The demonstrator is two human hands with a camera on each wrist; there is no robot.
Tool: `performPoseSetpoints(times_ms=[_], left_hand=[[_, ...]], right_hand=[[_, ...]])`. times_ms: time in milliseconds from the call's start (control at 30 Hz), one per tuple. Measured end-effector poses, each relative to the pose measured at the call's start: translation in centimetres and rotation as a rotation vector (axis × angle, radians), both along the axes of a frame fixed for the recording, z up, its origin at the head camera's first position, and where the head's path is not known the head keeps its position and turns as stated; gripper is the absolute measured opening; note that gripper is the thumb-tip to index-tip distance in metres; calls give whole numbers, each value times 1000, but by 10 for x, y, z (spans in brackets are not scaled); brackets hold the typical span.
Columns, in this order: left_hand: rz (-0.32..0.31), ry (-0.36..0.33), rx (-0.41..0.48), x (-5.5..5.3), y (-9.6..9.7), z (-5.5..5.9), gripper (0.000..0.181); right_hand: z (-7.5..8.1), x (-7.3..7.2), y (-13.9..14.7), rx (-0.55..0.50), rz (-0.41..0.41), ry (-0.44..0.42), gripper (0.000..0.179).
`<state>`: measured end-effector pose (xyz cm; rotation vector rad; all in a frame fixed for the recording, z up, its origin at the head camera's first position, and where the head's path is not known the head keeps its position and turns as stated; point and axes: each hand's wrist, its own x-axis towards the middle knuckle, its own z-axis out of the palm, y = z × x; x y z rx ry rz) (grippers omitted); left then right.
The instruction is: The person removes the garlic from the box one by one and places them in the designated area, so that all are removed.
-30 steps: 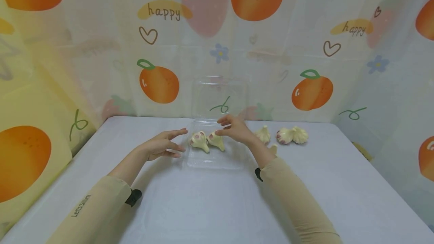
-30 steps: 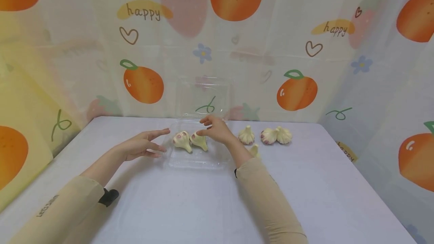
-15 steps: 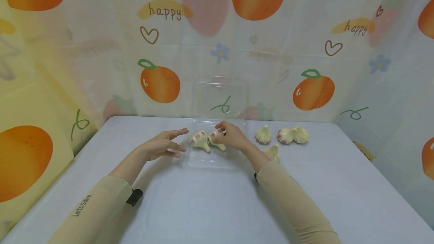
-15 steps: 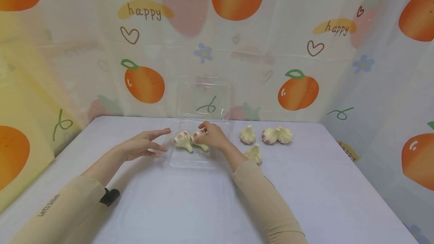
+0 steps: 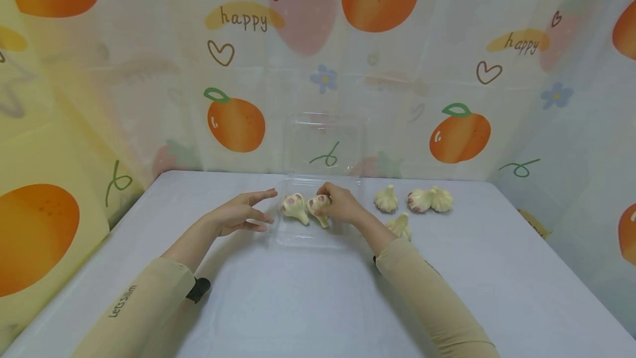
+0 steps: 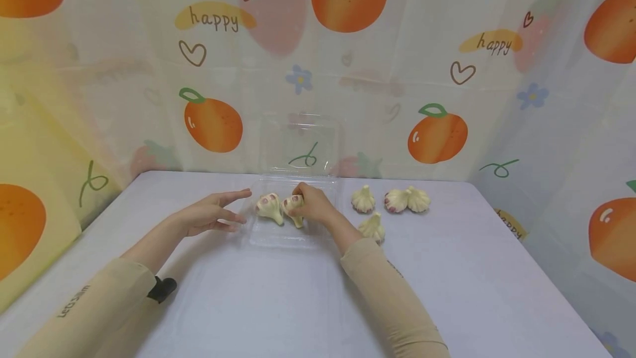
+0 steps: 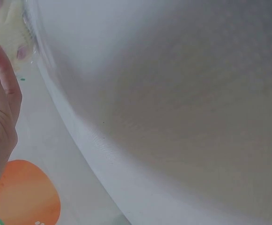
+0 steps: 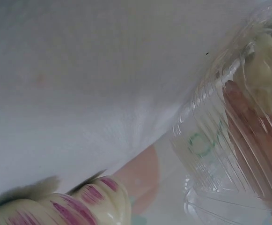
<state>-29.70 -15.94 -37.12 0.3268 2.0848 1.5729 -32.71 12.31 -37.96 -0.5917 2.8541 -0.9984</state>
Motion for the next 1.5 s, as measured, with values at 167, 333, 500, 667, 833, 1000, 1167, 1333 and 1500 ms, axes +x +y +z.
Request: performPoseSetpoints(times_ms=[167, 333, 500, 667, 833, 1000, 1167, 1333, 1500], left_hand=[[-2, -1, 5, 1, 0, 1, 78], [-3, 3, -1, 1, 0, 1, 77], [3, 3, -7, 1, 0, 1, 77], [4, 4, -4, 2, 0, 1, 77], [2, 6, -8, 2, 0, 1, 77], [4, 4, -17, 3, 0, 2, 77], [3, 3, -21, 3, 2, 3, 77], [2, 7, -31, 3, 2, 4, 77], [-6, 13, -30, 4, 2, 4, 77]], right_hand=[[1, 2, -2, 2, -16, -5, 43], [1, 2, -1, 6, -14, 2, 44], [3, 2, 1, -7, -18, -3, 44], [6, 2, 2, -45, -38, -19, 45], [9, 1, 4, -68, -51, -17, 44], [15, 2, 6, -93, -60, -46, 46], [24, 5, 10, -145, -50, -95, 49], [33, 6, 13, -260, -38, -140, 47], [44, 8, 17, -331, -27, -179, 49]])
